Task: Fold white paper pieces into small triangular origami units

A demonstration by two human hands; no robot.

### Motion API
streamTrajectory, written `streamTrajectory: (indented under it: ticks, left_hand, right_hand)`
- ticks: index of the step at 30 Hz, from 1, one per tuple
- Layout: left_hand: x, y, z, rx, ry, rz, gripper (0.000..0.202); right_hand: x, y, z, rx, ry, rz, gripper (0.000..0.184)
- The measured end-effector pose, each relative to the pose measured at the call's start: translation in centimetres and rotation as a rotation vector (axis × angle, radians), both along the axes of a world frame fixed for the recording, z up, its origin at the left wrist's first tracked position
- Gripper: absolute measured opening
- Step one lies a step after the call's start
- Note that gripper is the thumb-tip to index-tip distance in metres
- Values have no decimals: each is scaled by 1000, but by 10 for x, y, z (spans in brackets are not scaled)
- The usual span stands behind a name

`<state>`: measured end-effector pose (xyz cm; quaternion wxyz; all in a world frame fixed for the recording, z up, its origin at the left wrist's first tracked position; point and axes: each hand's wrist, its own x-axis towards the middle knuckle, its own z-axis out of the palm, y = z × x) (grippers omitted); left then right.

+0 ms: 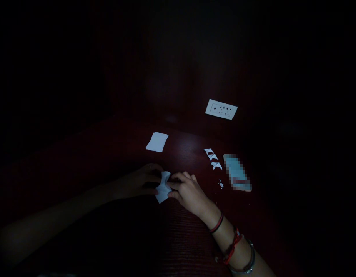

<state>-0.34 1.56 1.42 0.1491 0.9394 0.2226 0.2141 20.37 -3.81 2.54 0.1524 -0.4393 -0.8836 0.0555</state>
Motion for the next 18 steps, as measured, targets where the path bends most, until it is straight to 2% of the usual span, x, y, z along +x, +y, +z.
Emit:
streamTrajectory:
  ticks: [6,12,18]
  left_hand:
    - [-4,4,5,34,11,-54,26]
    - [-4,9,1,124,19,-152,33]
    - [-4,10,-1,137,-33,-171,32]
  right_hand:
    - [2,1,-2,2,-11,-1,33]
    - [3,2,-3,-1,-2,2,34]
    - [2,3,-5,-13,2,-6,33]
